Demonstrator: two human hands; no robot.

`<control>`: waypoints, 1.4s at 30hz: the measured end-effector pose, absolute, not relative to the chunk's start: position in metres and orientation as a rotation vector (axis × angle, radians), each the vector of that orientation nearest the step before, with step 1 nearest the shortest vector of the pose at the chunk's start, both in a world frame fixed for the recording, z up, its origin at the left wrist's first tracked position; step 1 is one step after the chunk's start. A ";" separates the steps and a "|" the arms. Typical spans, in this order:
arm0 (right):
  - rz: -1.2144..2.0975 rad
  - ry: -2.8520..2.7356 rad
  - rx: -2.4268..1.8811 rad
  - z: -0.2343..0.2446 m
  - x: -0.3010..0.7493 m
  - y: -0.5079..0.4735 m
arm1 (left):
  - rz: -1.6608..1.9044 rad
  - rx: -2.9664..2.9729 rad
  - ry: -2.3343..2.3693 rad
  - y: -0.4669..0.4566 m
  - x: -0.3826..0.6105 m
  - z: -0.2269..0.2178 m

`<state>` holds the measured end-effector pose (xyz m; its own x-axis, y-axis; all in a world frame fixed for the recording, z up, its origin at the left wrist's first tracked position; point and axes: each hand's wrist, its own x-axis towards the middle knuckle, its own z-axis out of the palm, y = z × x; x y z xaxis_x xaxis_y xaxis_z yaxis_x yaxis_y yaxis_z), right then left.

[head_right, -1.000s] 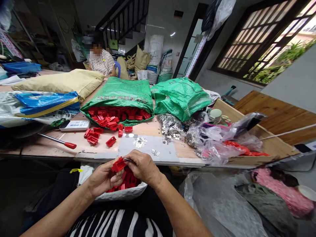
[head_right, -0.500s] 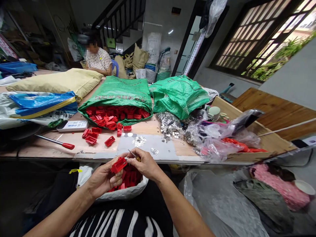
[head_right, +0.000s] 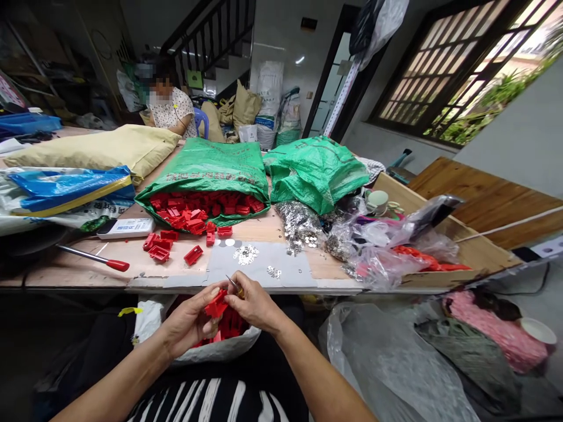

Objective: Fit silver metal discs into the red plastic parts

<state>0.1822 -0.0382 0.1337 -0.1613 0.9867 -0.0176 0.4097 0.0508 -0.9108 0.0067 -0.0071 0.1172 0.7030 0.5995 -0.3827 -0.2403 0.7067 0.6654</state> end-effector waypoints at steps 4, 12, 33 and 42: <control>0.993 -1.554 -1.504 0.125 0.186 -0.041 | 0.596 0.990 0.825 -0.006 0.007 0.112; 1.049 -1.357 -1.424 0.112 0.176 -0.049 | 1.070 2.026 0.757 -0.004 0.000 0.095; 1.717 -1.018 -1.093 0.110 0.181 -0.049 | 0.936 1.575 0.761 -0.001 -0.010 0.085; 0.506 -1.632 -1.889 0.120 0.214 0.009 | 0.961 1.139 0.848 0.004 -0.010 0.084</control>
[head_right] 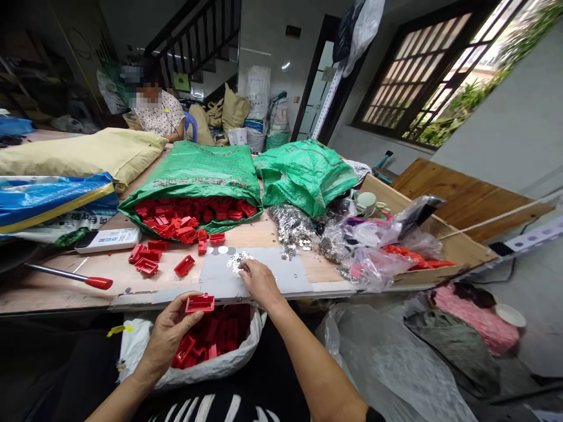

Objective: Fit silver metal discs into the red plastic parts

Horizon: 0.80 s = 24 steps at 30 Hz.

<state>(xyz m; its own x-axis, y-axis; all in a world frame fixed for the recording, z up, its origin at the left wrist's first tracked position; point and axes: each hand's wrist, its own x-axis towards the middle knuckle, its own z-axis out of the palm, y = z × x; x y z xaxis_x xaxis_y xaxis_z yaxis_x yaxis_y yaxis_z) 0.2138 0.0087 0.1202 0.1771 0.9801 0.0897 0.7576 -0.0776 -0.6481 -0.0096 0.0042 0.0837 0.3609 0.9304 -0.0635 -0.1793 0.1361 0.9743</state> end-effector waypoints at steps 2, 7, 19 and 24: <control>0.379 -1.758 -2.000 0.119 0.216 0.020 | 0.956 1.111 0.844 0.005 -0.009 0.084; 0.305 -1.823 -2.103 0.110 0.211 0.040 | 0.953 1.130 0.824 0.008 -0.008 0.085; 0.577 -1.701 -1.813 0.127 0.204 0.033 | 1.003 1.164 0.863 0.015 -0.009 0.092; 0.846 -1.739 -1.523 0.142 0.185 0.010 | 0.980 0.971 0.770 0.015 -0.005 0.097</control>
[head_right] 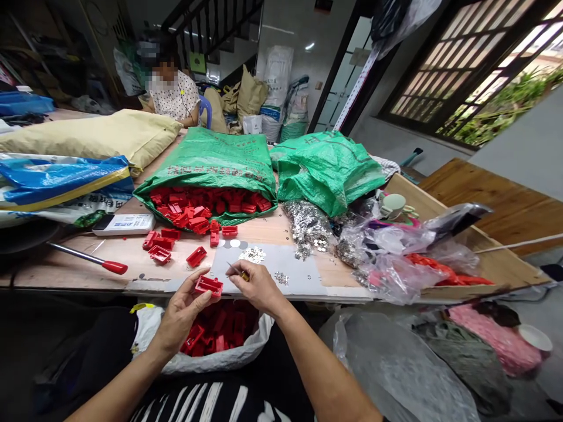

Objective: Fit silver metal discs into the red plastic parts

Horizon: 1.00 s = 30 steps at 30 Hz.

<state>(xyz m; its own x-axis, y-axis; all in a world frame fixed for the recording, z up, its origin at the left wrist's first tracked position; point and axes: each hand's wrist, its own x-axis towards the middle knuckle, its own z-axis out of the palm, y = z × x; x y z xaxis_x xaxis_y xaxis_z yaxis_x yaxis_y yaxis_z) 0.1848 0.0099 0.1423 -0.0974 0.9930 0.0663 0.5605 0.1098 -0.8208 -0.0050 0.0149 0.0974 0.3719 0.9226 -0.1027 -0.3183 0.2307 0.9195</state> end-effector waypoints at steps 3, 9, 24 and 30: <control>0.831 -1.787 -1.481 0.148 0.174 0.000 | 0.982 0.891 0.736 0.015 -0.003 0.099; 0.696 -1.967 -1.421 0.148 0.170 -0.004 | 0.971 0.861 0.720 0.014 -0.004 0.101; 0.899 -1.881 -1.373 0.143 0.177 -0.018 | 0.915 0.892 0.723 0.010 -0.001 0.099; 0.764 -1.820 -1.438 0.132 0.185 -0.022 | 0.972 1.165 0.784 0.020 0.001 0.091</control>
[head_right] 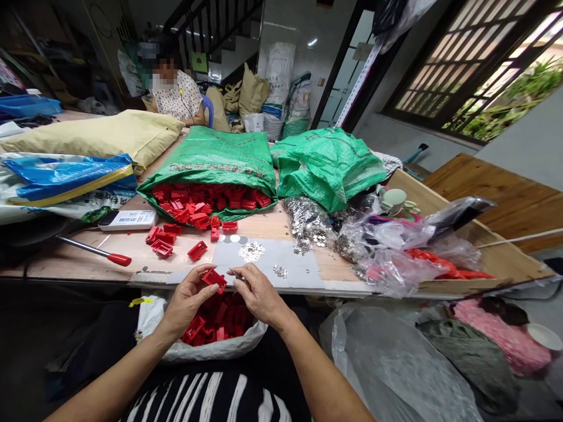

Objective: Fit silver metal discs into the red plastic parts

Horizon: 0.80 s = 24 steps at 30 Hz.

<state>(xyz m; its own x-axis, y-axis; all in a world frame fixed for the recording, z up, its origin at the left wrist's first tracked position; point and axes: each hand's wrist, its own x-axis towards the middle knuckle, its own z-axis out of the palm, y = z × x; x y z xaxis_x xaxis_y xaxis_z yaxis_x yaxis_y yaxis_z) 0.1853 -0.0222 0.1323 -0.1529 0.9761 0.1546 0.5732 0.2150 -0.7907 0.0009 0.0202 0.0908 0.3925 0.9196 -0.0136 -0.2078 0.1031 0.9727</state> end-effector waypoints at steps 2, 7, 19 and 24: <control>0.717 -1.850 -1.492 0.123 0.187 -0.022 | 1.002 1.394 0.853 0.028 0.001 0.084; 0.638 -1.865 -1.639 0.105 0.189 -0.019 | 0.979 1.878 0.926 0.047 0.004 0.074; 0.587 -1.956 -1.637 0.102 0.193 -0.012 | 0.778 1.963 0.889 0.062 0.006 0.071; 0.608 -1.955 -1.630 0.101 0.194 -0.011 | 0.792 1.925 0.902 0.062 0.007 0.073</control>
<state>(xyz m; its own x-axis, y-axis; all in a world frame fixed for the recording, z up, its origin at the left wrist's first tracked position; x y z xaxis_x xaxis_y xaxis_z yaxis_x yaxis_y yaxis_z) 0.1937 -0.0108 0.1012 -0.1420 0.9844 0.1042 0.7519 0.1757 -0.6354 0.0069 0.0615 0.0730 0.5402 0.8216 0.1820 0.2867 -0.3830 0.8781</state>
